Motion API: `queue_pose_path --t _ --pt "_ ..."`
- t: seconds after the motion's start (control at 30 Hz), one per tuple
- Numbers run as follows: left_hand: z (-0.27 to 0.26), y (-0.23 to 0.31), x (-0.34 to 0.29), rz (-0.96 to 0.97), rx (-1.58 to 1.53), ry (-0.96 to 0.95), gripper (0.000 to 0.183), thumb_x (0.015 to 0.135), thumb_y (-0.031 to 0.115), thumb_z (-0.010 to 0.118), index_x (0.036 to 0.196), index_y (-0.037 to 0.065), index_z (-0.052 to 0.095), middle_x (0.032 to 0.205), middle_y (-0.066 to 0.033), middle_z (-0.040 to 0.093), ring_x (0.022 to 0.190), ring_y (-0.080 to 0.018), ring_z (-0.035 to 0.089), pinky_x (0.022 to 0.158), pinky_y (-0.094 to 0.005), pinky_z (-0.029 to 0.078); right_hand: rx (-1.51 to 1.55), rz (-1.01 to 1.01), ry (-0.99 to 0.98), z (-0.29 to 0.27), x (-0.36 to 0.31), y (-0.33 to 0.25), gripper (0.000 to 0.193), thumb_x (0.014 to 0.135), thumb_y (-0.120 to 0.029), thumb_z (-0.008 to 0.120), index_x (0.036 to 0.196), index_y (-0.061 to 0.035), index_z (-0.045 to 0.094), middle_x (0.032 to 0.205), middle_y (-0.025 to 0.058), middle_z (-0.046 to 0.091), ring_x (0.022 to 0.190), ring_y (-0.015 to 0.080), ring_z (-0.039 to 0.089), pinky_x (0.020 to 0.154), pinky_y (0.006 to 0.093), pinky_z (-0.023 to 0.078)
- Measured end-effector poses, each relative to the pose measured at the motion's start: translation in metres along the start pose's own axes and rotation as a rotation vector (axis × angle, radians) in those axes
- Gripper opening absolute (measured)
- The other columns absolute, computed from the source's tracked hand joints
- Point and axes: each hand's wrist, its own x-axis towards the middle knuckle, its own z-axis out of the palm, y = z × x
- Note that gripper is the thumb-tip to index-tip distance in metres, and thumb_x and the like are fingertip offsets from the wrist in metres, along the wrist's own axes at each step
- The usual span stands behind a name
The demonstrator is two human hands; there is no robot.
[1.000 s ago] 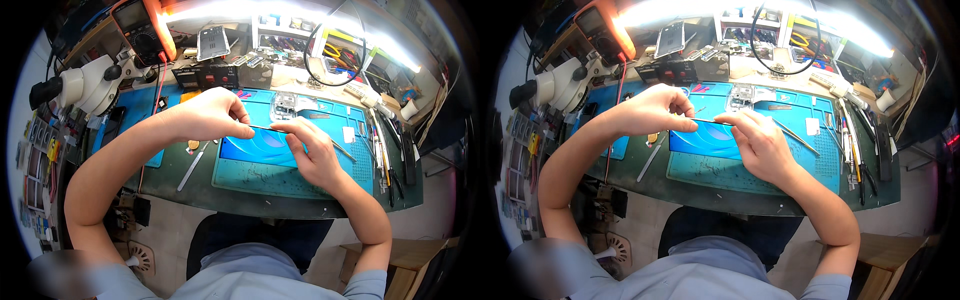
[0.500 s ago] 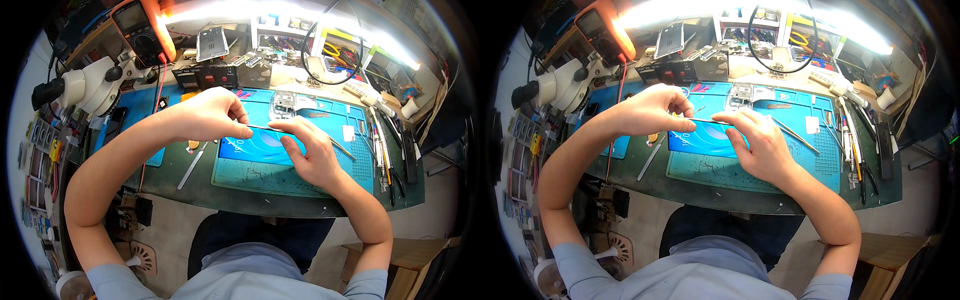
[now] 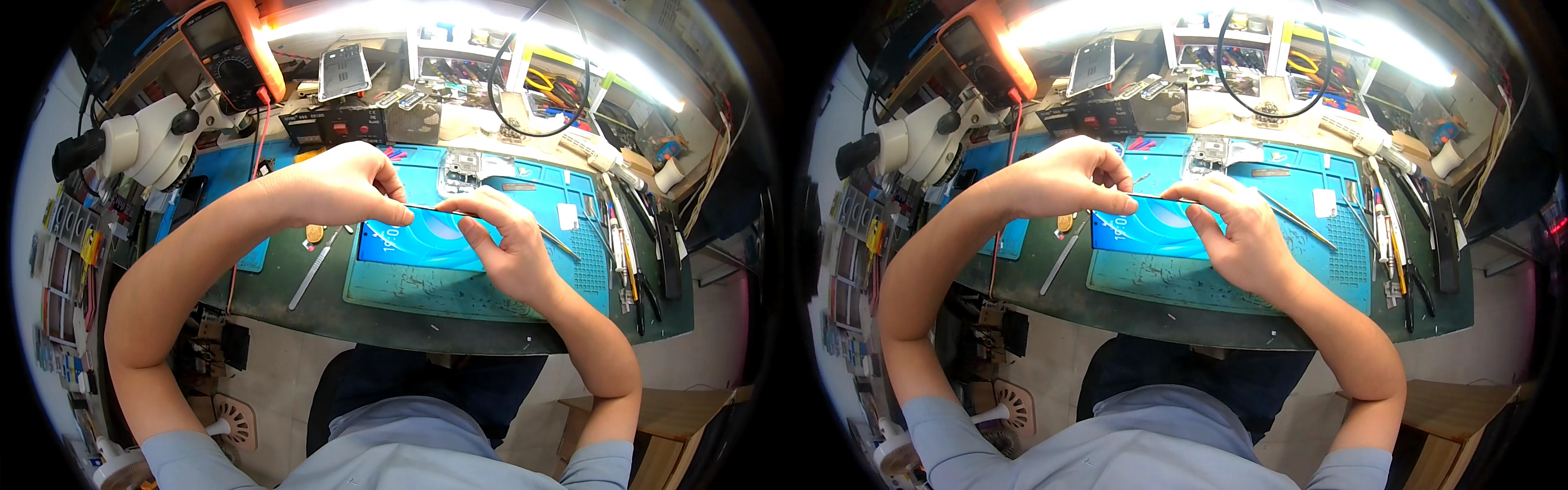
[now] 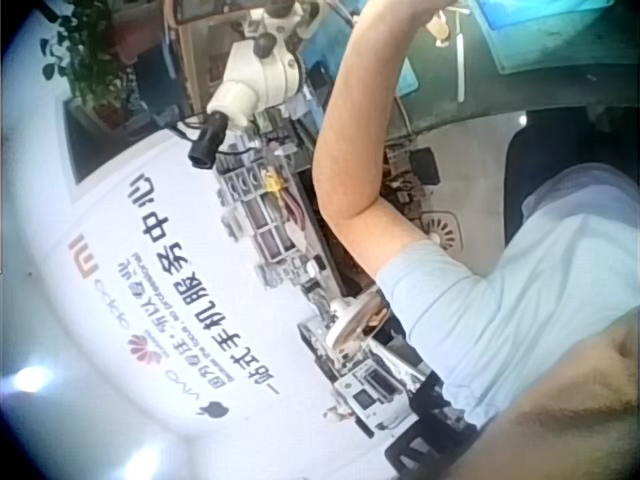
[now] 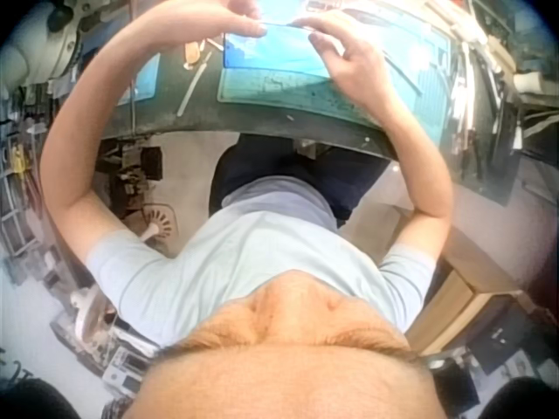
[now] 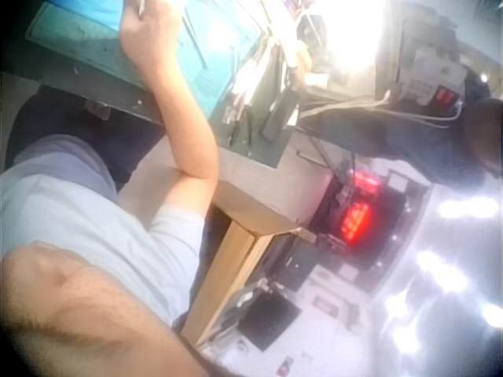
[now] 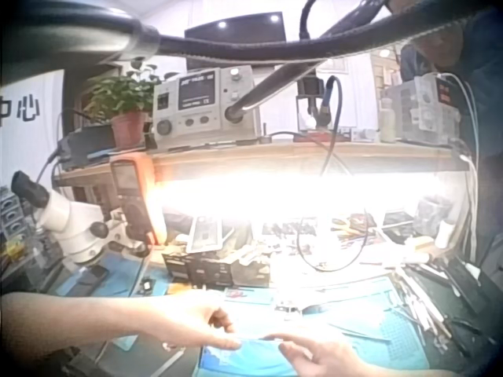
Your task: The person disassembles a smartphone, removes the back cover, and uses tweezers to manipulate internal components and connectors. They clean the internal area with a wipe, reconnect the battery, and test the device by powering it on to verify the screen display. Finally, they reassemble the phone by placing the back cover back on.
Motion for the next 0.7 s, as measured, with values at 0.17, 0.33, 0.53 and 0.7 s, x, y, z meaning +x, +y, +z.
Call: queue_pose_path --t 0.17,0.33,0.53,0.7 --pt "-0.0012 0.0024 0.0002 -0.022 0.020 -0.001 0.039 0.083 0.034 0.083 0.097 -0.001 0.074 0.083 -0.0025 0.065 0.080 -0.0121 0.058 0.073 -0.0293 0.047 0.050 -0.002 0.012 0.0000 0.0007 0.0022 0.026 0.094 0.001 0.058 0.115 -0.0047 0.073 0.102 0.0144 0.071 0.093 0.0310 0.068 0.084 0.0388 0.054" --pt "-0.0013 0.0036 0.0010 -0.038 -0.024 -0.019 0.039 0.084 0.034 0.082 0.097 -0.002 0.076 0.088 -0.0058 0.071 0.086 -0.0135 0.063 0.079 -0.0306 0.051 0.085 0.024 -0.001 -0.0016 -0.0010 0.0050 0.026 0.095 -0.005 0.055 0.113 -0.0027 0.073 0.102 0.0149 0.072 0.094 0.0296 0.069 0.087 0.0381 0.054" --pt "0.0006 -0.0023 0.0024 -0.076 -0.094 -0.015 0.043 0.085 0.036 0.084 0.102 -0.002 0.076 0.096 -0.0073 0.073 0.094 -0.0147 0.064 0.087 -0.0304 0.049 0.112 0.014 0.006 0.0009 -0.0015 0.0042 0.026 0.095 -0.009 0.055 0.113 -0.0016 0.073 0.101 0.0153 0.072 0.095 0.0299 0.069 0.088 0.0383 0.053" --pt "0.0003 -0.0012 0.0029 -0.124 -0.087 0.008 0.044 0.084 0.037 0.082 0.104 -0.002 0.077 0.097 -0.0091 0.073 0.099 -0.0168 0.064 0.095 -0.0326 0.046 0.098 -0.017 0.007 -0.0003 -0.0024 0.0042 0.028 0.095 -0.013 0.057 0.114 -0.0005 0.072 0.101 0.0151 0.072 0.096 0.0294 0.068 0.089 0.0378 0.053"
